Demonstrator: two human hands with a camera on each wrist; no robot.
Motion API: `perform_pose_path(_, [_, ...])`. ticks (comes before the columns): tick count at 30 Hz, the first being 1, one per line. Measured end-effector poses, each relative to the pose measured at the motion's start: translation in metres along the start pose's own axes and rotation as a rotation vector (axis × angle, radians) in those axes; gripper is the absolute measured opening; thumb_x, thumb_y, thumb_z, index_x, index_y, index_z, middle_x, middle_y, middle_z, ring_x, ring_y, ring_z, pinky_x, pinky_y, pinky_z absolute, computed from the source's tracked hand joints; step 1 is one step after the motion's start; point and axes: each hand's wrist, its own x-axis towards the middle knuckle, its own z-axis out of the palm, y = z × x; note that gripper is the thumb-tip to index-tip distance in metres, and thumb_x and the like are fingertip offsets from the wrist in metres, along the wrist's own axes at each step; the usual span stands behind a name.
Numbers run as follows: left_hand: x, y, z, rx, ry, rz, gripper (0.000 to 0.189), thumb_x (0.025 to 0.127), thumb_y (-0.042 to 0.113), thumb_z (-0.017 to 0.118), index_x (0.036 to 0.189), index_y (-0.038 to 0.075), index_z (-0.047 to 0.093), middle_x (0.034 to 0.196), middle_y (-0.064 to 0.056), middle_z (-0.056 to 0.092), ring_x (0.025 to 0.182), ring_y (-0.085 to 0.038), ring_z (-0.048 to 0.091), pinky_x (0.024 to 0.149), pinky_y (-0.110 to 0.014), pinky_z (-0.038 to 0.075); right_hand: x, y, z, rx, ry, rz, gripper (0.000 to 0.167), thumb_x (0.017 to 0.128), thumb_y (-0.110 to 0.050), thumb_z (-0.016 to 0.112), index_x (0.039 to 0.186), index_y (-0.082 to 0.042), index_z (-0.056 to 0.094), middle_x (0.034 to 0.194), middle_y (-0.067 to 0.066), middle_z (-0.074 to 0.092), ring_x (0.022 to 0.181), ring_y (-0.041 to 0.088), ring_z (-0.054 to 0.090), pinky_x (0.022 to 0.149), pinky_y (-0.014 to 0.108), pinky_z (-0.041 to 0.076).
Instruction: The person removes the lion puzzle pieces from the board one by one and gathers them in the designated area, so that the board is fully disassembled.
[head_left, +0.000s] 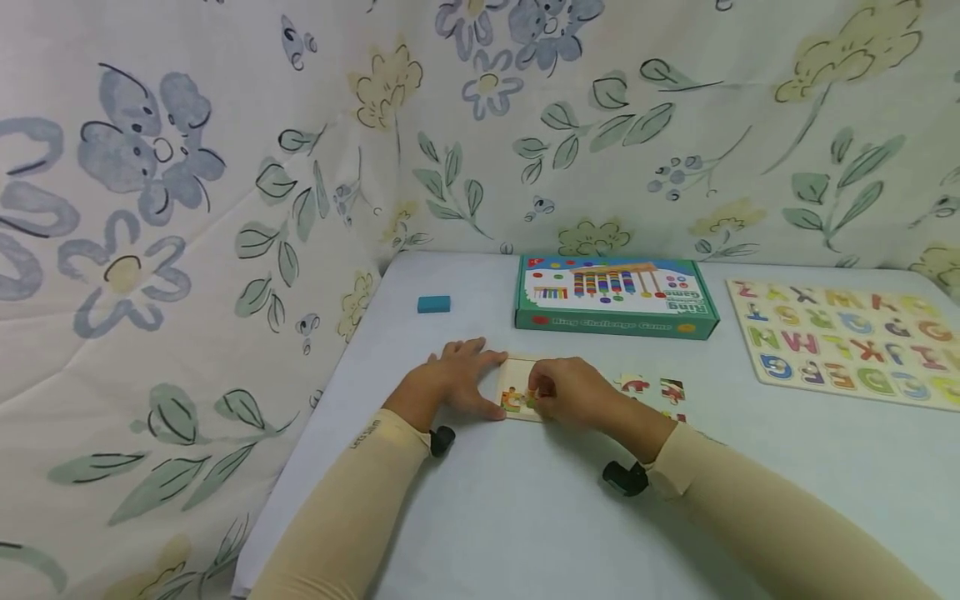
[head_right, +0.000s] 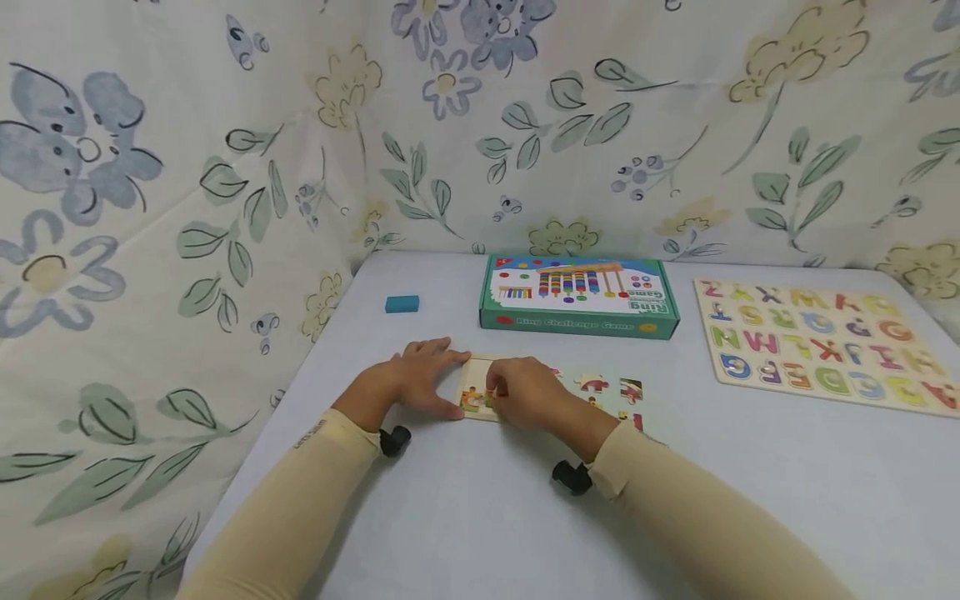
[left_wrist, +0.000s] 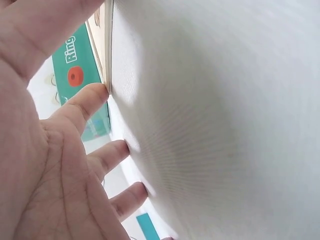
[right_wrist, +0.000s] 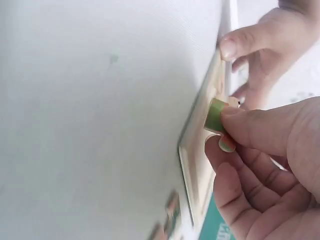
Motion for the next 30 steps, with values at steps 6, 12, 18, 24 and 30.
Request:
perform_pose_path(6, [0.001, 0.001, 0.0, 0.004, -0.006, 0.0, 0.099, 0.079, 0.066, 0.077, 0.161, 0.041, 0.027, 0.173, -0.002, 0.008, 0.158, -0.037, 0.007, 0.122, -0.069, 0.013, -0.027, 0.011, -0.02, -0.005, 0.057, -0.007, 0.012, 0.091, -0.01, 0.077, 0.094, -0.019, 0.069, 0.08, -0.006, 0.063, 0.078, 0.015, 0.055, 0.069, 0.03, 0.048])
perform_pose_path(12, [-0.002, 0.003, -0.002, 0.01, -0.002, -0.002, 0.098, 0.08, 0.064, 0.077, 0.161, 0.041, 0.028, 0.173, -0.002, 0.008, 0.157, -0.038, 0.008, 0.121, -0.069, 0.013, -0.064, 0.027, -0.035, -0.034, 0.021, 0.064, 0.014, 0.089, -0.015, 0.081, 0.093, -0.021, 0.069, 0.08, -0.006, 0.06, 0.079, 0.015, 0.054, 0.066, 0.027, 0.048])
perform_pose_path(18, [-0.002, 0.003, -0.001, -0.002, 0.002, -0.003, 0.097, 0.08, 0.063, 0.078, 0.161, 0.04, 0.029, 0.173, -0.003, 0.01, 0.157, -0.039, 0.009, 0.121, -0.069, 0.013, -0.094, 0.052, -0.032, -0.008, 0.006, 0.041, 0.017, 0.085, -0.015, 0.084, 0.09, -0.022, 0.069, 0.079, -0.009, 0.06, 0.076, 0.012, 0.055, 0.063, 0.023, 0.048])
perform_pose_path(24, [-0.004, 0.001, -0.002, 0.0, 0.004, 0.0, 0.097, 0.08, 0.064, 0.078, 0.161, 0.039, 0.029, 0.173, -0.004, 0.01, 0.157, -0.039, 0.009, 0.121, -0.07, 0.013, -0.106, 0.062, -0.024, -0.013, 0.032, 0.068, 0.017, 0.083, -0.017, 0.086, 0.088, -0.022, 0.07, 0.076, -0.01, 0.06, 0.075, 0.011, 0.054, 0.063, 0.023, 0.047])
perform_pose_path(30, [-0.002, 0.003, -0.001, 0.001, 0.007, 0.011, 0.097, 0.08, 0.064, 0.077, 0.161, 0.039, 0.029, 0.173, -0.005, 0.01, 0.157, -0.04, 0.01, 0.121, -0.07, 0.014, -0.109, 0.066, -0.018, -0.077, 0.082, 0.091, 0.016, 0.08, -0.02, 0.088, 0.086, -0.02, 0.074, 0.075, -0.011, 0.061, 0.073, 0.01, 0.053, 0.063, 0.024, 0.047])
